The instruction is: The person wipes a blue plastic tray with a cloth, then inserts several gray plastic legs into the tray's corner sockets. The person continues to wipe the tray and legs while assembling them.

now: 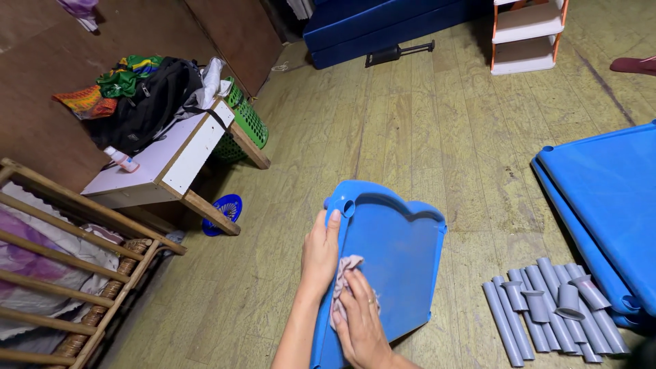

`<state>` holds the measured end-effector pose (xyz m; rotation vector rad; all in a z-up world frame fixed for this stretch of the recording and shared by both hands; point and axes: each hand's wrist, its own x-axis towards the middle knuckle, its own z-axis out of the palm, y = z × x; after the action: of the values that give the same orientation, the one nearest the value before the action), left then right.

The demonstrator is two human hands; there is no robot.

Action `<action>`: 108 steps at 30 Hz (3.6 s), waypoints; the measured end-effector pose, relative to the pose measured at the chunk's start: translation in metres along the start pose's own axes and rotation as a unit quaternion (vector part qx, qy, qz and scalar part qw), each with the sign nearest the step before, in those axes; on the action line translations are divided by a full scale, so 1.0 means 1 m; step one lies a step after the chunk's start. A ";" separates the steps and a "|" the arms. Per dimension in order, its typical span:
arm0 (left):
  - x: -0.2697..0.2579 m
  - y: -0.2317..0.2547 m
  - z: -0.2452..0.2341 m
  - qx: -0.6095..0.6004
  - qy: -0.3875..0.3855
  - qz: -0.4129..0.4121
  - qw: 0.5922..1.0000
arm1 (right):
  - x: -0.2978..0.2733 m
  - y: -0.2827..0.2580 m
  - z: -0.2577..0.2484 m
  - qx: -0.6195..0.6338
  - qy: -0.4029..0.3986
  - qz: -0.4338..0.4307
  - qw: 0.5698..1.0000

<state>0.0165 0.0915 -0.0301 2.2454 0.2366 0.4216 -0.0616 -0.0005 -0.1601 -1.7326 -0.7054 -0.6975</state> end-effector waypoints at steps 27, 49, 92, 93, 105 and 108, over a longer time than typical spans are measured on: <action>-0.037 0.060 0.012 -0.010 -0.053 0.065 0.996 | 0.035 0.206 -0.026 -0.048 0.138 0.346 0.927; -0.036 0.041 0.005 -0.040 -0.089 0.065 0.993 | 0.129 0.028 -0.061 0.030 0.277 0.090 0.956; -0.066 0.023 -0.025 0.427 -0.089 0.302 0.848 | 0.101 0.102 -0.100 -0.209 -0.036 0.212 0.954; -0.063 0.026 -0.015 0.447 -0.144 0.297 0.831 | 0.111 0.093 -0.101 -0.198 -0.032 0.160 0.966; -0.075 0.011 -0.004 0.330 -0.114 0.087 0.933 | 0.177 0.059 -0.157 -0.212 0.071 -0.118 0.967; -0.079 0.000 -0.013 0.288 -0.122 0.097 0.945 | 0.210 0.091 -0.203 -0.233 0.119 -0.045 0.964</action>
<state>-0.0613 0.0764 -0.0393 2.8834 0.0014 0.1816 0.1214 -0.1932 -0.0100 -1.9997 -0.4766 -1.1854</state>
